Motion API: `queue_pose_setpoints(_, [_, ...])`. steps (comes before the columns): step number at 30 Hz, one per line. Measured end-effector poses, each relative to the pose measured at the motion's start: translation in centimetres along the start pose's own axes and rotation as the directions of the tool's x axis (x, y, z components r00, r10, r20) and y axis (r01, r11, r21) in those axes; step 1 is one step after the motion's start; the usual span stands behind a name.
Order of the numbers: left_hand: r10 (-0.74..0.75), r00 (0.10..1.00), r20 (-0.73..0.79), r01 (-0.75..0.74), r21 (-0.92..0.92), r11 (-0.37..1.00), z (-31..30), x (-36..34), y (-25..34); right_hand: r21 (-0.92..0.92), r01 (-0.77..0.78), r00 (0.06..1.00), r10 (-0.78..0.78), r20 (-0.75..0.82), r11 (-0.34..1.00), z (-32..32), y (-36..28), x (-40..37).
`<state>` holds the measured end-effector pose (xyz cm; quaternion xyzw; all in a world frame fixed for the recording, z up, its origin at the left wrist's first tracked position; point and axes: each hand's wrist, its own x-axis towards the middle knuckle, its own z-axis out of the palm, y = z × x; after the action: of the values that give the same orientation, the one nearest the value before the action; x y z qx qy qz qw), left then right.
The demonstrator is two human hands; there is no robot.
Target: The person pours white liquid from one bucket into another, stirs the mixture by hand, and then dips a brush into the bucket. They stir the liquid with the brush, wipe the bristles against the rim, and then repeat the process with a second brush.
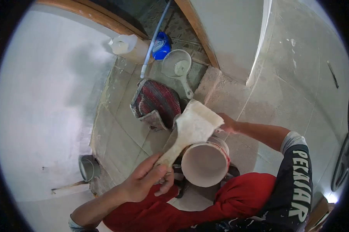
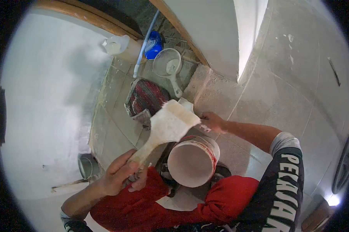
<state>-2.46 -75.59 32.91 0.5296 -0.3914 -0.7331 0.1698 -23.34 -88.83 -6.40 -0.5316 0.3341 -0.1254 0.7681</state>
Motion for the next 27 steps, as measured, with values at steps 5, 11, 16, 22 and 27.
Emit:
queue_pose_setpoints(5, [0.087,0.987,-0.134,-0.096,-0.062,0.993,-0.9,-1.8,-0.7,-0.045,-0.029,0.997,0.026,-0.068,0.999,1.0,-0.6,0.2])
queue_pose_setpoints(11, [0.115,0.969,-0.221,-0.127,-0.043,0.991,-1.5,-3.6,-1.7,-0.038,-0.084,0.994,0.081,-0.069,0.996,1.7,-2.3,0.5])
queue_pose_setpoints(16, [0.102,0.962,-0.253,-0.127,-0.083,0.988,-2.3,-3.8,-2.9,-0.07,-0.107,0.991,0.101,-0.083,0.992,2.0,-3.0,0.2])
queue_pose_setpoints(22, [0.128,0.955,-0.266,-0.159,-0.1,0.982,-3.0,-4.4,-2.4,-0.119,-0.128,0.99,0.118,-0.083,0.985,0.8,-2.8,-0.6])
queue_pose_setpoints(27, [0.185,0.924,-0.334,-0.214,-0.052,0.975,-4.4,-6.6,-2.5,-0.109,-0.089,0.996,0.087,-0.024,0.99,-0.8,-3.0,-2.7])
